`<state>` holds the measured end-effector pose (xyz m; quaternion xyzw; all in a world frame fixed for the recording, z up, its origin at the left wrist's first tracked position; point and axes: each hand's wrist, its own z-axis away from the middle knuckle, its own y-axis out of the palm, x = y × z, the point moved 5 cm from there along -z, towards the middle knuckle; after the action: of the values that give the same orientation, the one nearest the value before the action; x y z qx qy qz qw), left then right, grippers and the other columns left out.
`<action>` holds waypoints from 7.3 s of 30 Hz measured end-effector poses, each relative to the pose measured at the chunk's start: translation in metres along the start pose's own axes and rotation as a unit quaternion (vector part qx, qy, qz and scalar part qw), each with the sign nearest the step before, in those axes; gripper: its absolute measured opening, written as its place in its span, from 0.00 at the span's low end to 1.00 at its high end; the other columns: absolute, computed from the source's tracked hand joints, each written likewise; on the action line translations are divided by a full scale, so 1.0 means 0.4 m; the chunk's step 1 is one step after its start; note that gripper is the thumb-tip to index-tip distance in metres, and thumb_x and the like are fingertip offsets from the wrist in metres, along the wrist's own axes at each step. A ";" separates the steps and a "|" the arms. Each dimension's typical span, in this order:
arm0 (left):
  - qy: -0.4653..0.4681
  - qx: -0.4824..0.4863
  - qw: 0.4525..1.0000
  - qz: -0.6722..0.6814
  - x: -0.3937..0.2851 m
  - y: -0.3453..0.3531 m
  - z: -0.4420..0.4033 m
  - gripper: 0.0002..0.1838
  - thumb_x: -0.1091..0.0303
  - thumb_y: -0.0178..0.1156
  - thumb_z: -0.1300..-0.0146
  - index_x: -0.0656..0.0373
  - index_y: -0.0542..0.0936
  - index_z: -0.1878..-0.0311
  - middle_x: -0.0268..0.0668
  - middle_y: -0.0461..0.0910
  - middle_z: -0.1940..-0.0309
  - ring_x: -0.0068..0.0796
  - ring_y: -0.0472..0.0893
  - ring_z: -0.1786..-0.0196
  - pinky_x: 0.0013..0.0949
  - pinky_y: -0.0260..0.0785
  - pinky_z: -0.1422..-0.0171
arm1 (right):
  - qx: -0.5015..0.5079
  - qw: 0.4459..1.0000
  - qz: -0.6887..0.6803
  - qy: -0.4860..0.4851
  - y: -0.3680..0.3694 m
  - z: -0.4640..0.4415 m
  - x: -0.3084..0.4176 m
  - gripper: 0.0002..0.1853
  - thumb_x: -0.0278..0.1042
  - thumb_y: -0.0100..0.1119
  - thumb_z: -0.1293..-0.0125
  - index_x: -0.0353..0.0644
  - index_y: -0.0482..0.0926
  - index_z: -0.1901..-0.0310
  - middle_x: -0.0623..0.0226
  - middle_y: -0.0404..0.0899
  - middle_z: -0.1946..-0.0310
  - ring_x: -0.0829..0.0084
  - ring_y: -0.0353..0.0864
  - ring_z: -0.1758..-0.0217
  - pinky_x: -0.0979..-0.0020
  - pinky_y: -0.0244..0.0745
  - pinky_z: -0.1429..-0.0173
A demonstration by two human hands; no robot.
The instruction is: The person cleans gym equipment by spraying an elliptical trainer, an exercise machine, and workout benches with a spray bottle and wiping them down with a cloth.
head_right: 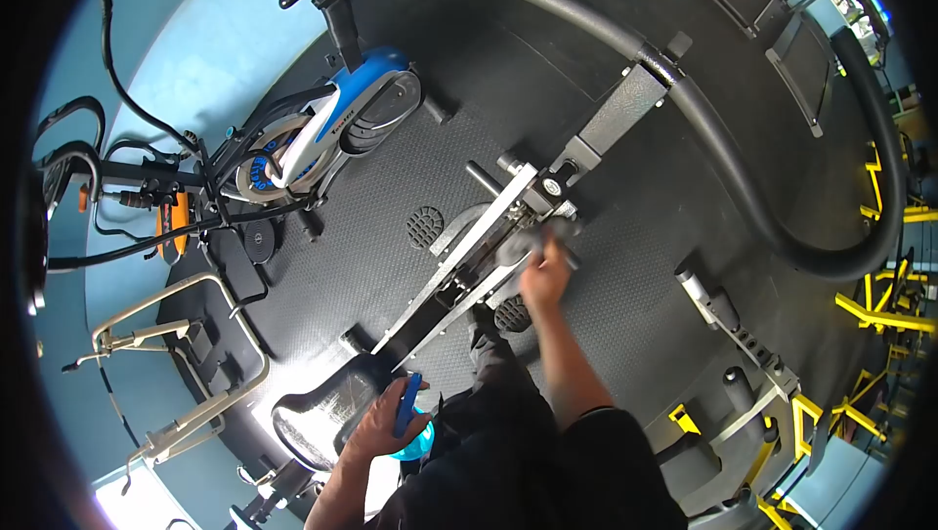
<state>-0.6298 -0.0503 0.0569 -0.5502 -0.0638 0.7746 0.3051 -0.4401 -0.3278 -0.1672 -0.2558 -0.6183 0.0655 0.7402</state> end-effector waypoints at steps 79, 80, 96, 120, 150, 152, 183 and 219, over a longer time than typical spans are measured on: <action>-0.181 -0.686 0.376 0.596 0.897 0.897 0.301 0.33 0.74 0.67 0.54 0.59 0.67 0.42 0.45 0.71 0.44 0.50 0.80 0.57 0.47 0.73 0.52 | 0.445 0.040 0.440 -0.779 1.321 1.323 -0.713 0.21 0.45 0.54 0.37 0.53 0.78 0.43 0.43 0.72 0.52 0.45 0.80 0.51 0.55 0.78 0.46; -0.180 -0.683 0.373 0.602 0.908 0.894 0.286 0.33 0.74 0.67 0.54 0.59 0.67 0.42 0.45 0.71 0.44 0.50 0.80 0.57 0.47 0.73 0.52 | 0.441 0.048 0.458 -0.770 1.370 1.391 -0.742 0.19 0.44 0.54 0.37 0.51 0.78 0.45 0.42 0.73 0.53 0.45 0.80 0.51 0.55 0.78 0.47; -0.203 -0.631 0.390 0.640 0.918 0.885 0.340 0.34 0.71 0.67 0.51 0.58 0.65 0.40 0.44 0.71 0.42 0.52 0.80 0.57 0.47 0.74 0.51 | 0.440 0.079 0.504 -0.739 1.408 1.487 -0.797 0.19 0.35 0.54 0.38 0.47 0.75 0.45 0.40 0.70 0.47 0.46 0.80 0.49 0.54 0.77 0.43; -0.220 -0.492 0.793 0.283 0.217 0.670 0.603 0.29 0.62 0.71 0.53 0.60 0.73 0.47 0.49 0.80 0.59 0.52 0.81 0.55 0.44 0.74 0.51 | 0.798 0.569 0.176 -0.097 0.231 0.987 0.100 0.13 0.27 0.57 0.43 0.36 0.81 0.56 0.68 0.81 0.72 0.80 0.77 0.68 0.74 0.72 0.62; 0.263 0.110 0.958 -0.025 -0.650 0.599 -0.749 0.27 0.60 0.67 0.46 0.61 0.72 0.45 0.50 0.78 0.55 0.50 0.79 0.54 0.42 0.70 0.49 | 0.076 0.788 -0.574 0.210 -0.911 -0.229 0.029 0.25 0.47 0.47 0.27 0.42 0.67 0.34 0.61 0.72 0.36 0.64 0.70 0.33 0.59 0.59 0.28; 0.337 0.123 0.933 -0.031 -0.716 0.600 -0.768 0.26 0.58 0.68 0.46 0.60 0.73 0.48 0.45 0.78 0.58 0.42 0.79 0.58 0.40 0.70 0.52 | 0.056 0.771 -0.592 0.226 -0.980 -0.196 0.049 0.26 0.48 0.46 0.26 0.41 0.67 0.34 0.61 0.72 0.36 0.64 0.70 0.33 0.57 0.59 0.28; 0.107 -0.264 0.949 0.134 -1.136 0.646 -1.685 0.27 0.61 0.69 0.45 0.63 0.74 0.45 0.49 0.80 0.63 0.48 0.83 0.60 0.42 0.75 0.54 | 0.250 0.842 -0.442 0.179 -1.336 -1.439 0.042 0.25 0.49 0.42 0.25 0.37 0.70 0.37 0.61 0.75 0.40 0.62 0.72 0.36 0.60 0.63 0.30; -0.260 -0.779 0.524 0.227 -0.672 -0.131 -1.636 0.27 0.65 0.68 0.48 0.57 0.72 0.43 0.46 0.77 0.51 0.45 0.79 0.49 0.39 0.70 0.43 | 0.816 0.562 -0.103 0.088 0.406 -1.844 1.082 0.25 0.50 0.44 0.26 0.39 0.73 0.40 0.61 0.77 0.42 0.63 0.74 0.37 0.58 0.64 0.30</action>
<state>0.0306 -0.3089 0.0454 -0.3393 -0.5911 0.5685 -0.4607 0.3936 -0.2287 0.0628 0.5185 -0.2551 0.4429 0.6855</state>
